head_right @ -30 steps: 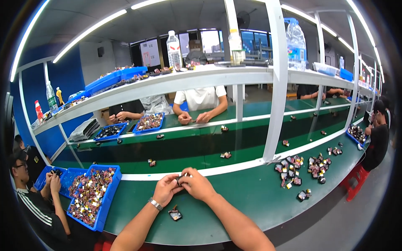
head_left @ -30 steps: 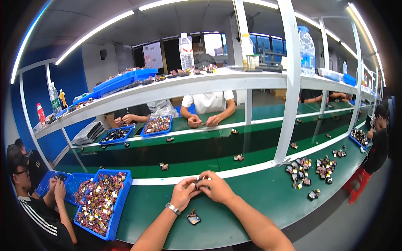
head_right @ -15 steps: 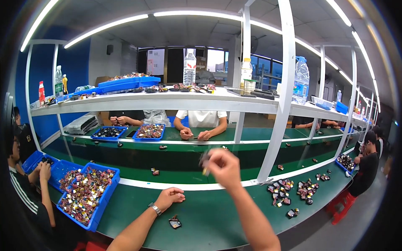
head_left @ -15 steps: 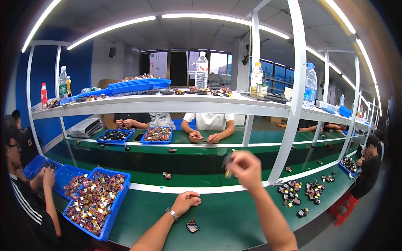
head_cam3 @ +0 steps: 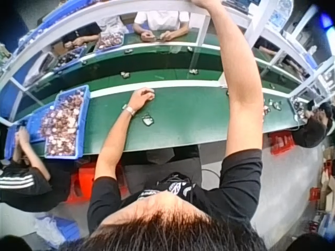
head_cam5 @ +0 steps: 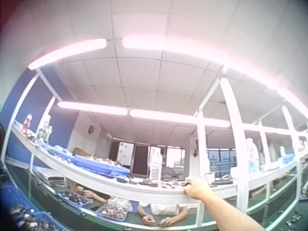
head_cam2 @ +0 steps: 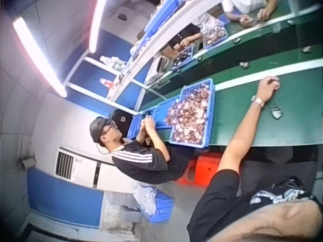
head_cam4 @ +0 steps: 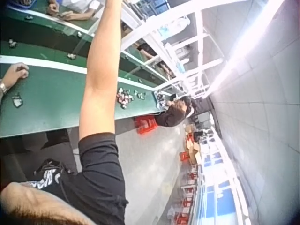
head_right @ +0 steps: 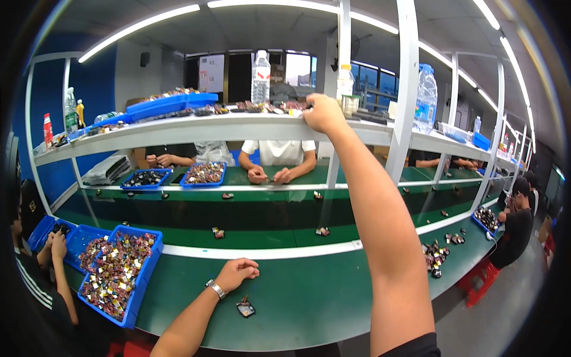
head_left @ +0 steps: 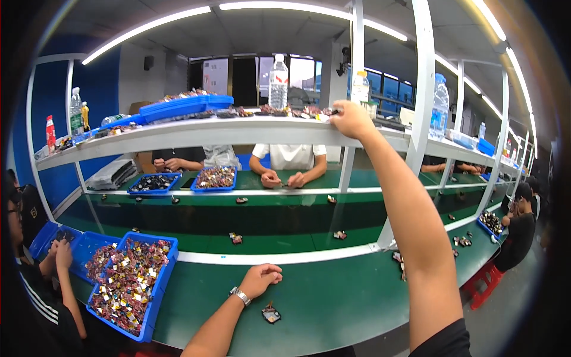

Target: The recorder is assembling small electronic components at a workshop bench, joining parts and organizing them on the table.

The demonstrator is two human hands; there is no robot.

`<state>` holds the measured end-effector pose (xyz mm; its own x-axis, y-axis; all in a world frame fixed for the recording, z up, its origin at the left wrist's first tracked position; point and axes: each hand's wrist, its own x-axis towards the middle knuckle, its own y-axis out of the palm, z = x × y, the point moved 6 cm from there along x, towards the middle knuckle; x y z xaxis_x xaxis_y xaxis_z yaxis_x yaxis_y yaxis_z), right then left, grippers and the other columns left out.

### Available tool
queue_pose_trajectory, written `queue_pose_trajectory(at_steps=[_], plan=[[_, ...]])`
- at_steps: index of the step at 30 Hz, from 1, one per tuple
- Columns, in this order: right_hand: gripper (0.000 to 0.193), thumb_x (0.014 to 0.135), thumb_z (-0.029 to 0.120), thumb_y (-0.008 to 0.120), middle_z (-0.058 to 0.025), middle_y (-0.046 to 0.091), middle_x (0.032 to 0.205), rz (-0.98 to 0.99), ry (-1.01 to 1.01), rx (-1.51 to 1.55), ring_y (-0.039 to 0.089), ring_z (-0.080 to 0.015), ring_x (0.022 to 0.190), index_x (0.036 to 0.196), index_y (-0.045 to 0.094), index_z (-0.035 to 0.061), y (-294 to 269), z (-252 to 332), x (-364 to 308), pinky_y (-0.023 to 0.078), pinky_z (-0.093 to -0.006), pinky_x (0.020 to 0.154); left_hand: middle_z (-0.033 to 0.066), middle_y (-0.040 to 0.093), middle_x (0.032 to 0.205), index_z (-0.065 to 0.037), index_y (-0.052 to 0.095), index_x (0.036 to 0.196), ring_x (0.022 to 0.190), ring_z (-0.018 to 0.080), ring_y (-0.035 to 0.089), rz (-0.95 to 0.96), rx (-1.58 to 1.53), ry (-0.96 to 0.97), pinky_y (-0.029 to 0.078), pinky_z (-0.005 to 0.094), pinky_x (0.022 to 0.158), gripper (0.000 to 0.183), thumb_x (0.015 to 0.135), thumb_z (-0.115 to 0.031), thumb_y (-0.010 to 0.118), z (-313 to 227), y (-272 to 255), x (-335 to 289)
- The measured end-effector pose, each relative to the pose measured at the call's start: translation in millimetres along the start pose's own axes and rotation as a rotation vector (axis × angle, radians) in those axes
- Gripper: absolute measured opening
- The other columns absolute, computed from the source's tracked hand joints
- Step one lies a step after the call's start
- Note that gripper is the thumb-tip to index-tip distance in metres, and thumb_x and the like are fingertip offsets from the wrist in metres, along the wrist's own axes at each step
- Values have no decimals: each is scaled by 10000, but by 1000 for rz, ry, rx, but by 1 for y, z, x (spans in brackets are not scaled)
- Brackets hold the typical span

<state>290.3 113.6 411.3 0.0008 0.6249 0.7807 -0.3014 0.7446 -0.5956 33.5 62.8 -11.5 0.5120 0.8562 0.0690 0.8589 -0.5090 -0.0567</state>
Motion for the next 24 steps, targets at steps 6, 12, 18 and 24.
queue_pose_trajectory(at_steps=[6, 12, 18, 24], plan=[[168, 892, 177, 609, -142, 649, 866, -533, -249, -85, 624, -315, 865, 970, 629, 29, -18, 24, -53, 502, -427, 754, 124, 690, 993, 43, 625, 1085, 929, 168, 678, -32, 31, -6, 553, 276, 840, 179, 945, -30, 542, -4, -5, -3], [102, 845, 59, 583, -161, 601, 823, -323, 4, 55, 594, -342, 809, 931, 606, 10, 103, -82, -178, 476, -439, 720, 124, 690, 988, 40, 628, 1078, 918, 162, 679, -38, 37, -14, 555, 271, 829, 175, 945, -34, 541, -6, -4, -5], [568, 743, 242, 689, -219, 636, 1173, 242, 631, -189, 591, -388, 1081, 1258, 599, 20, 223, -211, -311, 451, -452, 989, 126, 692, 953, 42, 630, 1054, 893, 166, 682, -42, 15, -33, 563, 270, 799, 160, 942, -30, 542, -9, 0, -1], [458, 761, 141, 705, -164, 671, 1099, 180, 631, -76, 585, -356, 1067, 1203, 629, 53, 216, -198, -312, 462, -443, 951, 127, 688, 919, 46, 630, 1044, 840, 169, 679, -64, -2, -20, 573, 276, 745, 156, 946, -35, 539, -8, -3, -3]])
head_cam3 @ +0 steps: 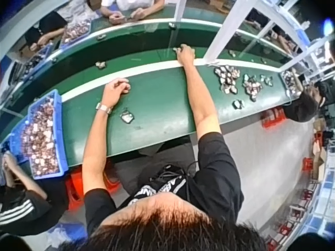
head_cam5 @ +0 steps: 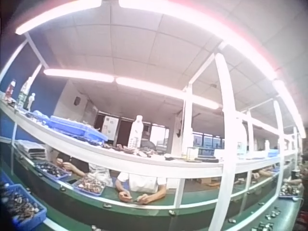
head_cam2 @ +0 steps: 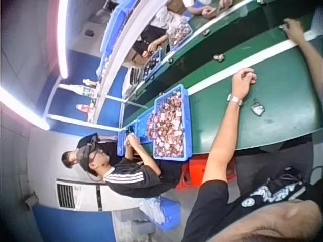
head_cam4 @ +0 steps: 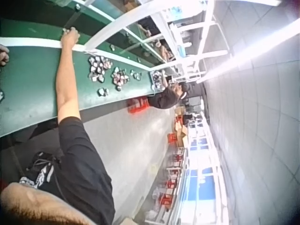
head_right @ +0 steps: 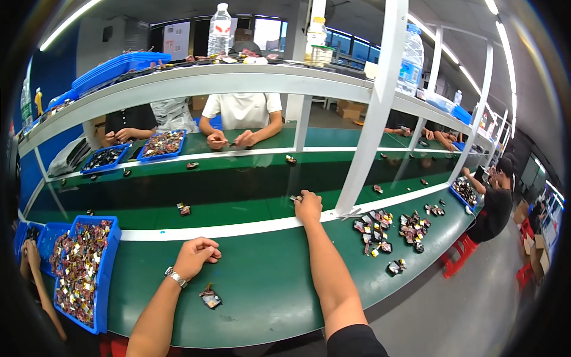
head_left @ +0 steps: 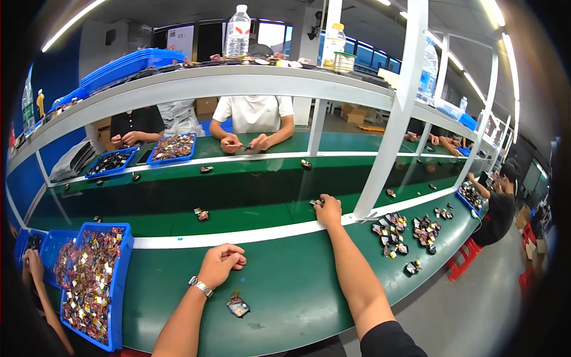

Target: The recorder is assembling small electronic components at a workshop bench, joining parts and organizing them on the table.

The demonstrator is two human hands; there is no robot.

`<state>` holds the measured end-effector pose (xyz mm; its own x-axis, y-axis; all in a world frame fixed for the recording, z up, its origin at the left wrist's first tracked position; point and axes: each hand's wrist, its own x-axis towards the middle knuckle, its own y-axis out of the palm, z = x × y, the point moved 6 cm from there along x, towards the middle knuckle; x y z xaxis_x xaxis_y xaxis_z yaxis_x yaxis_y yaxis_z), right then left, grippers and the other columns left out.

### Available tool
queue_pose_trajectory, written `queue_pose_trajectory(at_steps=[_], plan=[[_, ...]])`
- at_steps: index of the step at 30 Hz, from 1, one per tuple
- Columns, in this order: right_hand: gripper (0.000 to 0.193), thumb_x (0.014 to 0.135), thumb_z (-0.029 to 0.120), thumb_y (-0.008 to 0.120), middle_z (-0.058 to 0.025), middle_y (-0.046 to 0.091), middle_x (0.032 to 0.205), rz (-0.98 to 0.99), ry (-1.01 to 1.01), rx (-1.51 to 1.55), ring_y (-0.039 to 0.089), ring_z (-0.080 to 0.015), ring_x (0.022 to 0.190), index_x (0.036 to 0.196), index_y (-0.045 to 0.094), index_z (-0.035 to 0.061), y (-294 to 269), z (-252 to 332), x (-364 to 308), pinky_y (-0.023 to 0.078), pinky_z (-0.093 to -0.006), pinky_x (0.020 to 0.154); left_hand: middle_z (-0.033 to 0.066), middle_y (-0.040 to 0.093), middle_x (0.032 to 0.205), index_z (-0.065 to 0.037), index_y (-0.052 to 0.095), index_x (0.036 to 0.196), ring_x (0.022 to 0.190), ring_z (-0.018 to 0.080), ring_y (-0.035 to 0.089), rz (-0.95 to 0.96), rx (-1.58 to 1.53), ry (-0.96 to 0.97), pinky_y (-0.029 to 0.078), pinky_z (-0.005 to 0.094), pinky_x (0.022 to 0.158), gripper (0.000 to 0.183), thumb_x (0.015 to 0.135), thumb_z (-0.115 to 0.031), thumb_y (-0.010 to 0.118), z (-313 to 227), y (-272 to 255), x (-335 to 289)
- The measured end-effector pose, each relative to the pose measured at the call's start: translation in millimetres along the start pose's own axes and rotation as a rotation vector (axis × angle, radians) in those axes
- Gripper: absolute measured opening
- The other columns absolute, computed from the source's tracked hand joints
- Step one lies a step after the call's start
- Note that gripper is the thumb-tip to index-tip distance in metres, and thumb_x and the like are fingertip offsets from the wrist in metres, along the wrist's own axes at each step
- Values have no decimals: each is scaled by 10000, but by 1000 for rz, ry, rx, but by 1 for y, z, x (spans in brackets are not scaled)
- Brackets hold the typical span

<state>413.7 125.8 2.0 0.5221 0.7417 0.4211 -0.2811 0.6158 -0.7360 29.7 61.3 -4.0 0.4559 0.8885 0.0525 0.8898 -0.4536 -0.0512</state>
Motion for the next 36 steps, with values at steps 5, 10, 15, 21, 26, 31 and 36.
queue_pose_trajectory(at_steps=[5, 10, 15, 21, 26, 31, 36], plan=[[535, 737, 76, 723, -128, 682, 1076, -5, -201, 355, 595, -298, 1058, 1248, 567, 50, 3, 24, -20, 488, -400, 897, 145, 678, 944, 34, 610, 1041, 846, 196, 686, -31, -21, -41, 583, 285, 739, 138, 944, -9, 521, -4, -3, 1], [628, 756, 25, 704, -84, 647, 1208, 313, -427, 677, 545, -277, 1113, 1344, 488, 75, -8, 123, -104, 456, -382, 938, 161, 664, 1017, 36, 534, 1186, 870, 219, 684, -57, -247, -54, 572, 305, 749, 321, 1030, -226, 434, -1, -14, 0], [718, 799, 8, 688, -55, 589, 1312, 681, -685, 733, 495, -282, 1209, 1442, 383, 104, -36, 184, -182, 408, -379, 1039, 116, 659, 1001, 3, 538, 1253, 827, 168, 651, 144, -307, -134, 528, 287, 721, 431, 1054, -339, 368, -1, -3, -3], [661, 823, -20, 647, -66, 594, 1289, 567, -685, 717, 520, -284, 1207, 1427, 411, 106, -45, 187, -184, 422, -379, 1026, 120, 649, 1074, -2, 456, 1374, 878, 203, 663, 221, -364, -114, 546, 307, 757, 413, 1028, -228, 453, -3, -5, -8], [400, 838, 37, 656, -91, 627, 1139, 298, -674, 662, 606, -271, 1044, 1233, 610, 83, -51, 183, -181, 516, -348, 863, 151, 613, 1196, -31, 384, 1414, 1065, 248, 647, 140, -424, -96, 555, 386, 922, 430, 1000, -97, 481, -12, 5, -10], [310, 807, 93, 711, -57, 623, 1042, 165, -756, 452, 621, -233, 942, 1115, 688, 120, -55, 196, -198, 543, -334, 750, 137, 598, 1215, -40, 432, 1337, 1121, 226, 616, 116, -444, -47, 535, 403, 971, 368, 976, -41, 509, -9, 11, -9], [254, 786, 66, 705, -46, 623, 1034, 120, -817, 449, 623, -221, 930, 1037, 699, 106, -54, 193, -194, 549, -346, 716, 131, 592, 1213, -41, 447, 1296, 1130, 218, 607, 107, -429, -54, 525, 396, 991, 340, 964, -9, 511, -10, 14, -10]])
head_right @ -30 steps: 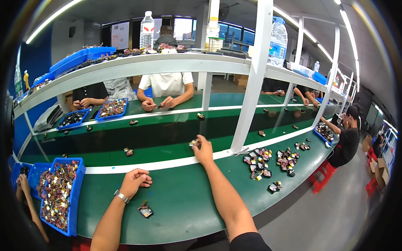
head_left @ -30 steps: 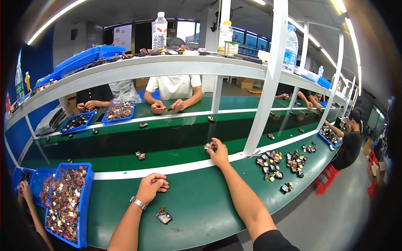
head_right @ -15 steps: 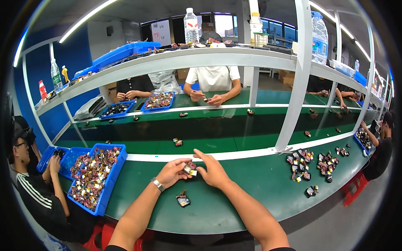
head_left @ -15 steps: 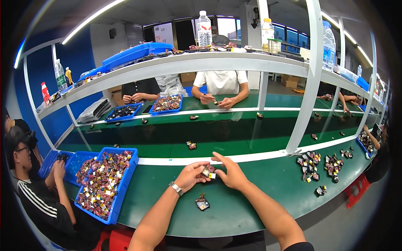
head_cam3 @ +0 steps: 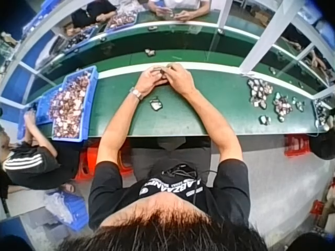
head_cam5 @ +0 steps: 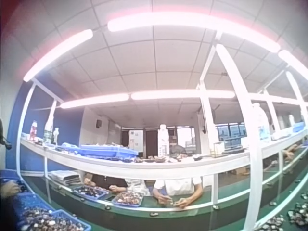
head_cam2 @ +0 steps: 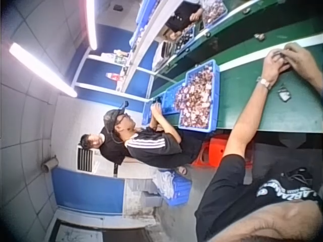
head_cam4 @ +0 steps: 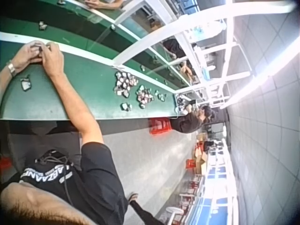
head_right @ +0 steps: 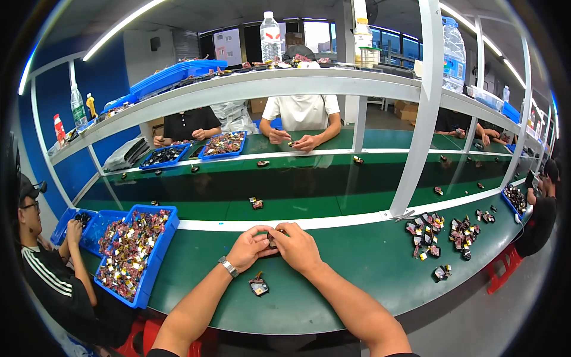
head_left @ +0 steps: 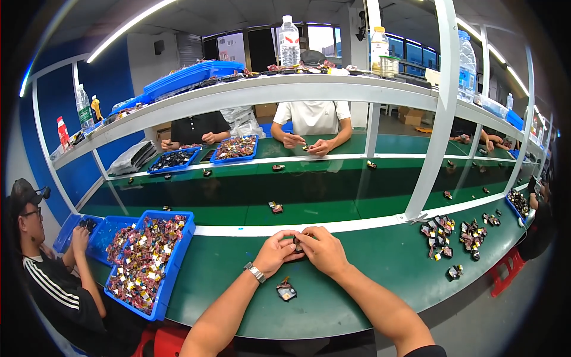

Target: The recorder is assembling small electronic components at a workshop bench, joining parts and organizing them on the table.

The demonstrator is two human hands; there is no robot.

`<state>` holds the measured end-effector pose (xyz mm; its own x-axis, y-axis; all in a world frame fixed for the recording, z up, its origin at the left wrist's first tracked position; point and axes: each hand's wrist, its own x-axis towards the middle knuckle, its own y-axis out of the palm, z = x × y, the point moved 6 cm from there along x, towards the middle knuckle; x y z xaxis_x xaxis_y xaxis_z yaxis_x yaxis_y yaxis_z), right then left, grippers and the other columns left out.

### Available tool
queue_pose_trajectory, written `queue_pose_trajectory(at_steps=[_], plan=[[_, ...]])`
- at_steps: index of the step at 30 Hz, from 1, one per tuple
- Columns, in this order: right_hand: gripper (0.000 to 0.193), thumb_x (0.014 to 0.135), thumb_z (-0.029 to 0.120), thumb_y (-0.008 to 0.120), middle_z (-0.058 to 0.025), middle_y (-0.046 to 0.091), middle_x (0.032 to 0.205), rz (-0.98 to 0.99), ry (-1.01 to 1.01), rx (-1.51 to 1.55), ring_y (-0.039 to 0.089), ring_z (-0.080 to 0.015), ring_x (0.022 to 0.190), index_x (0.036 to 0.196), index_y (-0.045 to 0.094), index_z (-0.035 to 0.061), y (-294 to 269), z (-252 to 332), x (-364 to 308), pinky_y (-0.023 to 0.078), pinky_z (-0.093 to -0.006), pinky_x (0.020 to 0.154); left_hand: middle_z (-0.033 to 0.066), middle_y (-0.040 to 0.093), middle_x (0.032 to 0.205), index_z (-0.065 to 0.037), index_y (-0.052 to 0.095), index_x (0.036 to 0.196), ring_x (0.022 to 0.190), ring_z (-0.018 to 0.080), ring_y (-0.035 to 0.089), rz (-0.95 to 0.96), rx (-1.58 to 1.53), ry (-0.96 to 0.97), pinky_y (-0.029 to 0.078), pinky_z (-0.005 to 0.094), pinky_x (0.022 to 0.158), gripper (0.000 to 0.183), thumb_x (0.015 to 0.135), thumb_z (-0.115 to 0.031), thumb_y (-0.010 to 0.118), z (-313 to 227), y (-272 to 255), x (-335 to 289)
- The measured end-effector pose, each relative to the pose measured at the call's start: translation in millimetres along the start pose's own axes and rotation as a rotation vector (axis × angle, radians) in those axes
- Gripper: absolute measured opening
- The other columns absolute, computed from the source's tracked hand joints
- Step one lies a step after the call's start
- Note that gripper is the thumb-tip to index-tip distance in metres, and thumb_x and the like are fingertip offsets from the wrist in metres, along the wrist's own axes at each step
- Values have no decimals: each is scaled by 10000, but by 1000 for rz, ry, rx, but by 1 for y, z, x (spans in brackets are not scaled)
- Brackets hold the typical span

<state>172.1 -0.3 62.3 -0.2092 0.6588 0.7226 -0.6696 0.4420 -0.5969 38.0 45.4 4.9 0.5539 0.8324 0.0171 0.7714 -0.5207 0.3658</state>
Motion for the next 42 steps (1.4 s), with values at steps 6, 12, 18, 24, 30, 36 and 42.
queue_pose_trajectory(at_steps=[6, 12, 18, 24, 30, 36, 42], plan=[[179, 755, 42, 712, -44, 619, 1013, 76, -134, 51, 608, -249, 940, 924, 678, 89, -7, -1, 4, 535, -366, 763, 135, 597, 1198, -34, 456, 1291, 1097, 212, 617, -30, 39, 8, 536, 384, 974, 336, 961, 12, 500, 0, -3, 0], [171, 758, 60, 731, -53, 579, 918, 276, -116, 132, 582, -248, 902, 917, 687, 103, 2, -12, -1, 506, -375, 766, 133, 600, 1185, -26, 463, 1276, 1080, 194, 618, 0, 132, -35, 546, 357, 962, 348, 941, 66, 486, 1, 3, 1], [122, 767, 102, 751, -59, 572, 1013, 212, 47, 104, 557, -252, 1015, 882, 711, 108, 1, -12, -1, 508, -367, 799, 131, 598, 1188, -13, 453, 1279, 1087, 202, 615, 61, 120, 13, 536, 352, 976, 377, 916, 69, 514, -1, 4, 1], [109, 779, 98, 735, -88, 556, 1209, 139, 37, 173, 510, -275, 1174, 884, 708, 82, -1, -12, 0, 495, -371, 884, 131, 596, 1204, -14, 449, 1283, 1097, 202, 612, 69, 134, 8, 528, 363, 988, 382, 916, 71, 515, -3, 5, -1], [64, 793, 101, 704, -100, 548, 1258, 225, 49, 229, 484, -292, 1211, 848, 693, 70, -3, -9, 2, 447, -385, 981, 121, 606, 1194, -37, 464, 1277, 1098, 191, 612, 37, 142, -45, 532, 360, 973, 341, 948, 51, 482, -1, 3, -2], [86, 798, 113, 710, -88, 567, 1252, 205, 3, 222, 492, -283, 1205, 873, 701, 73, -1, -8, -1, 458, -388, 961, 115, 612, 1161, -34, 477, 1261, 1091, 192, 619, 30, 104, -26, 542, 364, 960, 302, 967, 24, 445, 0, 4, 1], [82, 782, 107, 704, -86, 599, 1194, 125, 51, 183, 531, -280, 1149, 850, 691, 63, -2, -5, -1, 468, -373, 944, 114, 609, 1190, -45, 476, 1256, 1106, 204, 614, 63, 60, -16, 540, 372, 952, 294, 965, -23, 511, 2, 0, 0]])
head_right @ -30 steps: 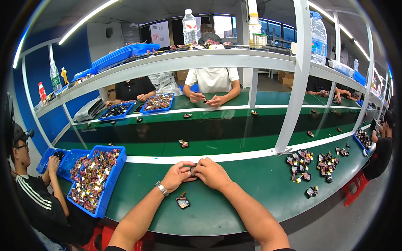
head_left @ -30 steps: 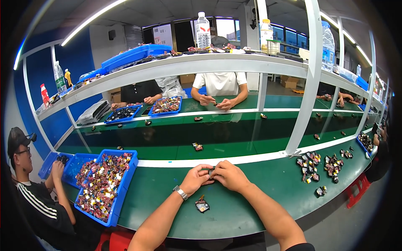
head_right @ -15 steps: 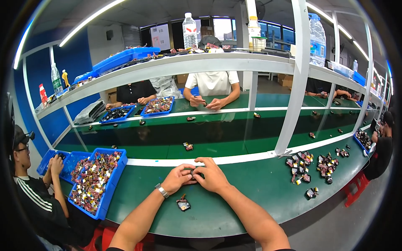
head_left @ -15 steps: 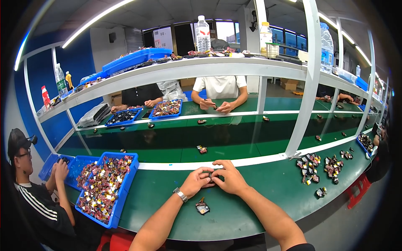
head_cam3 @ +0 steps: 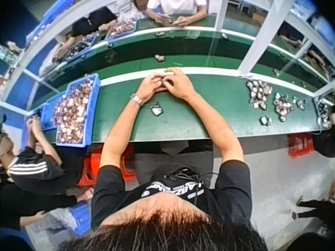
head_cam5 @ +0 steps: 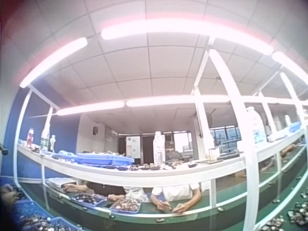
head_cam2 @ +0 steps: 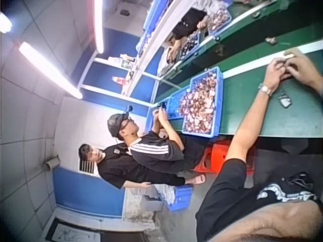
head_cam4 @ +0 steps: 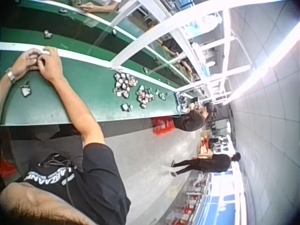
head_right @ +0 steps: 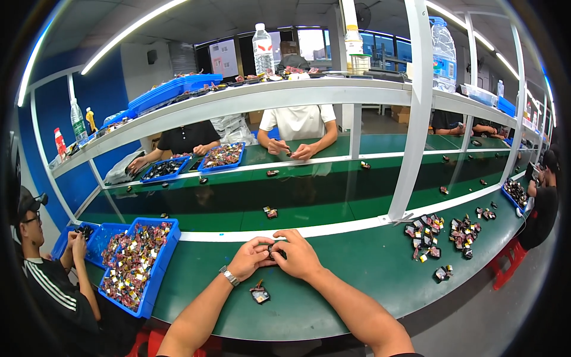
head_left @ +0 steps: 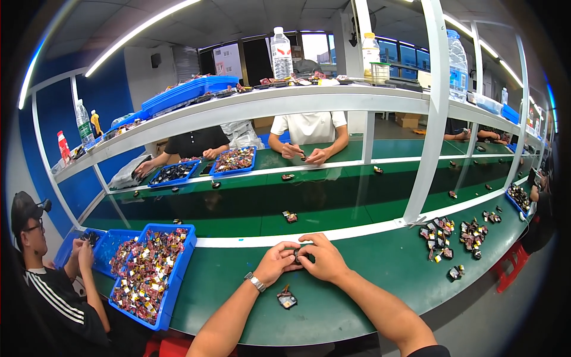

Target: The recorder is assembling small electronic components at a workshop bench, joining parts and organizing them on the table.

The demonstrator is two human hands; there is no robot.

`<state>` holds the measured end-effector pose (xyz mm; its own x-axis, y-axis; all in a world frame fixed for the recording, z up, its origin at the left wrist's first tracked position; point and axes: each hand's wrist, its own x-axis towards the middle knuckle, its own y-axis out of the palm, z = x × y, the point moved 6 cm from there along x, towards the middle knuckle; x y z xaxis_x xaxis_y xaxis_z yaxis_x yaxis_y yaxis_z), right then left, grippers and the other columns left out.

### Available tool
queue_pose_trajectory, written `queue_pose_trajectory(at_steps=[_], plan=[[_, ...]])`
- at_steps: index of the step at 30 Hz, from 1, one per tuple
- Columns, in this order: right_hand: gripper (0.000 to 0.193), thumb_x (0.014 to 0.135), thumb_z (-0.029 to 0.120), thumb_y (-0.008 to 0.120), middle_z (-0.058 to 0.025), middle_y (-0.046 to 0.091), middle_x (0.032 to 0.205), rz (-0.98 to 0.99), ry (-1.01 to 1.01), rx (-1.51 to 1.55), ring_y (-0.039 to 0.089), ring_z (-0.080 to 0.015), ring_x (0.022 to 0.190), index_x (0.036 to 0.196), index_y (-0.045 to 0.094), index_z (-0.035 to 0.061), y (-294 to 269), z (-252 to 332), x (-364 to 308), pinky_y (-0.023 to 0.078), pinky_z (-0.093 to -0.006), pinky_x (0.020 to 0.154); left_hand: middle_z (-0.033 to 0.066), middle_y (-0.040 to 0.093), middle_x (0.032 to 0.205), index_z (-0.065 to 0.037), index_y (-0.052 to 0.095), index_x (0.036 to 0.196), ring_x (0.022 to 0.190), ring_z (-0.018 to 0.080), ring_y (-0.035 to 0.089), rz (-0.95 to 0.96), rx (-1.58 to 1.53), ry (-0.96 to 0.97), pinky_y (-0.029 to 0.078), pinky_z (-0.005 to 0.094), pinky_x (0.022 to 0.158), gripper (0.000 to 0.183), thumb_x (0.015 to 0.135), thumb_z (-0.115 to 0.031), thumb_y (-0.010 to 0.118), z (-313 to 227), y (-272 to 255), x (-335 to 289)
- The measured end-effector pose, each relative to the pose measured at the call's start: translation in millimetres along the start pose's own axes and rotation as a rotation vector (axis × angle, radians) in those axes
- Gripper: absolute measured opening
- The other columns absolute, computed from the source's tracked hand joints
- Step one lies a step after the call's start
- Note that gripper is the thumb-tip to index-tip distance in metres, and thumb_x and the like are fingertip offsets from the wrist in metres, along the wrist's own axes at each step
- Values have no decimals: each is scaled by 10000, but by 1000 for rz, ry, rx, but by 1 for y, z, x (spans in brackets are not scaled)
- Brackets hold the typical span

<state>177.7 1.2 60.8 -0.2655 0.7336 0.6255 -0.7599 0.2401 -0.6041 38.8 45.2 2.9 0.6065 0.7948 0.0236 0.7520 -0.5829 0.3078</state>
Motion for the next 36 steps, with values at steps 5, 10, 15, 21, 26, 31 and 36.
queue_pose_trajectory(at_steps=[5, 10, 15, 21, 26, 31, 36], plan=[[77, 771, 99, 707, -74, 610, 1157, 3, -12, 1, 550, -270, 1119, 837, 691, 63, 4, 0, -1, 489, -361, 905, 103, 624, 1165, -48, 485, 1236, 1097, 196, 618, -18, 13, 9, 544, 367, 941, 266, 973, -53, 524, 2, -2, 1], [79, 768, 92, 709, -70, 613, 1140, -13, -28, -12, 556, -268, 1102, 841, 697, 65, 2, 1, -1, 496, -362, 889, 92, 639, 1129, -51, 494, 1211, 1080, 188, 624, -47, 39, 2, 546, 360, 933, 231, 981, -60, 513, 5, -2, 1], [92, 769, 93, 711, -68, 617, 1130, -41, -29, -48, 559, -262, 1095, 857, 705, 66, 5, 2, -2, 503, -360, 875, 94, 632, 1141, -55, 494, 1213, 1069, 189, 627, -47, 29, 7, 545, 359, 934, 225, 988, -63, 497, 5, -4, 1], [121, 771, 93, 731, -67, 625, 1120, -75, -46, -56, 560, -258, 1081, 889, 721, 66, 7, 2, -3, 507, -354, 859, 103, 614, 1169, -56, 495, 1213, 1074, 201, 625, -33, -31, 22, 547, 366, 930, 225, 988, -76, 505, 3, -4, 0], [128, 784, 87, 724, -60, 628, 1130, -114, 44, -6, 554, -258, 1080, 911, 737, 73, 10, 2, -5, 498, -359, 885, 121, 624, 1154, -46, 488, 1215, 1071, 196, 628, -54, -44, 27, 542, 359, 942, 219, 997, -61, 481, 1, -3, -1], [133, 780, 68, 714, -64, 624, 1141, -150, 57, 17, 545, -267, 1096, 910, 736, 75, 12, 2, -5, 490, -359, 907, 124, 626, 1154, -40, 489, 1212, 1077, 202, 625, -63, -114, 74, 536, 364, 947, 228, 986, -52, 504, 4, -5, 1], [163, 783, 48, 694, -76, 612, 1194, -188, -20, 49, 524, -297, 1148, 937, 734, 84, 6, 10, -1, 480, -383, 932, 137, 618, 1178, -35, 490, 1214, 1096, 219, 618, -25, -176, 227, 522, 390, 963, 239, 978, -50, 524, 0, -5, 2]])
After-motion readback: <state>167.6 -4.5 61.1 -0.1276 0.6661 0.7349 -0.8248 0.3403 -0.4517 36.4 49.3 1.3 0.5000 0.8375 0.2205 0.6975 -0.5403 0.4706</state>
